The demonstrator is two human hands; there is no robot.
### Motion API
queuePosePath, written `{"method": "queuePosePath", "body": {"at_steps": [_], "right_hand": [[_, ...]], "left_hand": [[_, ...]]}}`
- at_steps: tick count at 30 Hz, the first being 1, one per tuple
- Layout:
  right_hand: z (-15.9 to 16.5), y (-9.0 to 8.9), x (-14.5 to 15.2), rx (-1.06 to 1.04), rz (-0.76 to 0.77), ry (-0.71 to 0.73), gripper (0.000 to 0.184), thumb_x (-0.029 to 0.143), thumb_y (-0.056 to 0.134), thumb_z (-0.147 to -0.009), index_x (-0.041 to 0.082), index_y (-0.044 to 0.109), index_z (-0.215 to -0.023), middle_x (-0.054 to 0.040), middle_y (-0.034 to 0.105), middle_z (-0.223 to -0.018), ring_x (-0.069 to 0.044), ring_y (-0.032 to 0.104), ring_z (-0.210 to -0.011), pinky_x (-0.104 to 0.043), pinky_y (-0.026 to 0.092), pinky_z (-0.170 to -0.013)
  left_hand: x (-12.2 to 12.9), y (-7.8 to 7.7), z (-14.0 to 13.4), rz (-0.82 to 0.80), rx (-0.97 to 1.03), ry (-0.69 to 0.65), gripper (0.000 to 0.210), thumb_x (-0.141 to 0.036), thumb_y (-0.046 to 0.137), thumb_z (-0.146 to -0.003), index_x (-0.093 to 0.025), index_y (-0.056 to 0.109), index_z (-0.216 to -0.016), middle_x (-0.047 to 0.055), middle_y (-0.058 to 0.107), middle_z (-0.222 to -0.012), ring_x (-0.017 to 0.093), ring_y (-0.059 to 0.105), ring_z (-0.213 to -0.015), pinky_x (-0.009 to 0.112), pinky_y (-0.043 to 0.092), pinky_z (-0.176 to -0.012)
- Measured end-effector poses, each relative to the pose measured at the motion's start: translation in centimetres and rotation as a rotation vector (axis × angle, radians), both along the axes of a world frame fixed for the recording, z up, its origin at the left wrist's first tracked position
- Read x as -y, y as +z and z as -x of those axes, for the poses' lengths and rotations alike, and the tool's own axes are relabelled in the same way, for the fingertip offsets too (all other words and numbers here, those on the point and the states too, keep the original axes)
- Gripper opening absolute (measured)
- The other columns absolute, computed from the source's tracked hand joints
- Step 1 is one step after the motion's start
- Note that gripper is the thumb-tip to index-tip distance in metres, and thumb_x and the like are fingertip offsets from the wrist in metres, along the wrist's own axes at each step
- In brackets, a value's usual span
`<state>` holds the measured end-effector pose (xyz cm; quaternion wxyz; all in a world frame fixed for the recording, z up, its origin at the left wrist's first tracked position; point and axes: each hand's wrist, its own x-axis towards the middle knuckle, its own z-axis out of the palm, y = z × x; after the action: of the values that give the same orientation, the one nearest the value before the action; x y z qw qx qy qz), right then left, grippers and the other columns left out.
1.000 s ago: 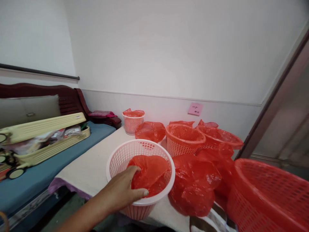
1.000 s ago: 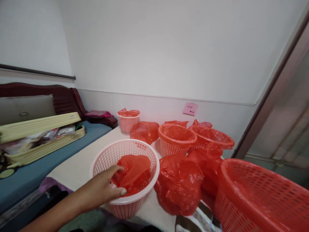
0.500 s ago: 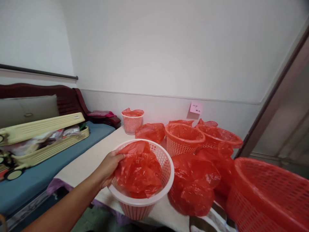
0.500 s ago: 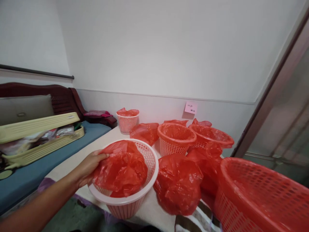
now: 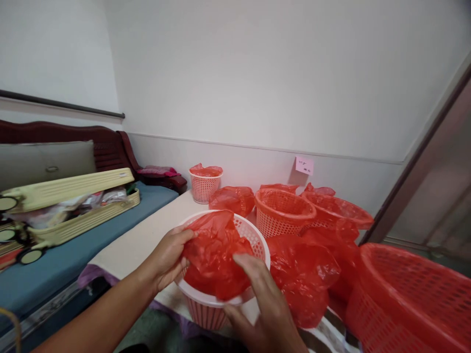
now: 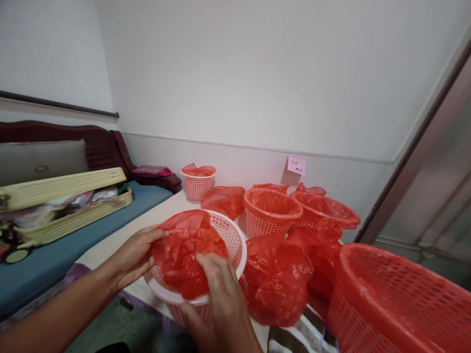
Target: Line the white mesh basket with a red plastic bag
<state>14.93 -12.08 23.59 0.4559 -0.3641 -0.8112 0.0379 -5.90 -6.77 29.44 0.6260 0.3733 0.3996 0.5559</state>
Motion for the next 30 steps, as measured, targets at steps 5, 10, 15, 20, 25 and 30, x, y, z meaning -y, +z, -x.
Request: {"method": "queuePosePath", "body": {"at_steps": [5, 10, 15, 20, 25, 30], "right_hand": [[1.7, 1.4, -6.5, 0.285, 0.142, -0.004, 0.069, 0.014, 0.060, -0.078, 0.018, 0.035, -0.142, -0.0145, 0.056, -0.126, -0.028, 0.050, -0.119, -0.049, 0.040, -0.102], [-0.3, 2.8, -10.2, 0.385, 0.066, -0.165, 0.024, 0.000, 0.045, -0.077, 0.017, 0.062, -0.083, -0.0061, 0.062, -0.085, -0.019, 0.054, -0.083, -0.033, 0.041, -0.078], [-1.8, 4.7, -10.7, 0.344, -0.288, -0.303, 0.022, 0.008, 0.043, -0.089, 0.017, 0.062, -0.081, -0.0057, 0.053, -0.080, -0.020, 0.045, -0.081, -0.034, 0.036, -0.077], [-2.4, 5.7, -10.8, 0.368, -0.377, -0.251, 0.027, 0.012, 0.041, -0.093, 0.018, 0.060, -0.074, -0.0041, 0.051, -0.075, -0.019, 0.044, -0.076, -0.035, 0.035, -0.075], [-2.3, 8.1, -10.9, 0.134, -0.467, -0.246, 0.023, 0.012, 0.041, -0.093, 0.019, 0.062, -0.085, -0.0054, 0.055, -0.083, -0.020, 0.049, -0.087, -0.036, 0.038, -0.080], [-2.6, 4.6, -11.7, 0.468, -0.210, -0.267, 0.024, 0.007, 0.046, -0.089, 0.017, 0.063, -0.076, -0.0048, 0.055, -0.079, -0.019, 0.048, -0.079, -0.033, 0.035, -0.074]], "left_hand": [[0.1, 1.4, -0.2, -0.013, -0.011, 0.020, 0.003, -0.010, 0.060, -0.070, -0.012, 0.061, -0.069, 0.002, 0.064, -0.058, 0.010, 0.059, -0.049, 0.020, 0.053, -0.051], [-0.3, 1.3, 0.9, -0.005, -0.056, 0.054, 0.003, -0.010, 0.057, -0.073, -0.013, 0.057, -0.073, 0.001, 0.062, -0.062, 0.010, 0.059, -0.052, 0.022, 0.055, -0.053], [0.0, 0.3, 2.7, 0.024, -0.235, 0.053, 0.021, -0.019, 0.059, -0.079, -0.016, 0.053, -0.099, -0.001, 0.062, -0.074, 0.012, 0.062, -0.056, 0.026, 0.057, -0.049], [1.1, -0.3, 5.1, 0.085, -0.486, -0.120, 0.037, -0.047, 0.060, -0.083, -0.018, 0.049, -0.103, -0.002, 0.060, -0.072, 0.011, 0.059, -0.053, 0.021, 0.049, -0.046], [1.4, 0.4, 6.3, 0.033, -0.551, -0.102, 0.030, -0.043, 0.064, -0.078, -0.018, 0.053, -0.091, -0.003, 0.059, -0.072, 0.011, 0.059, -0.056, 0.021, 0.047, -0.049], [2.3, -1.2, 6.9, 0.026, -0.742, -0.297, 0.014, -0.032, 0.057, -0.078, -0.018, 0.053, -0.079, -0.006, 0.056, -0.063, 0.009, 0.055, -0.051, 0.020, 0.042, -0.048]]}}
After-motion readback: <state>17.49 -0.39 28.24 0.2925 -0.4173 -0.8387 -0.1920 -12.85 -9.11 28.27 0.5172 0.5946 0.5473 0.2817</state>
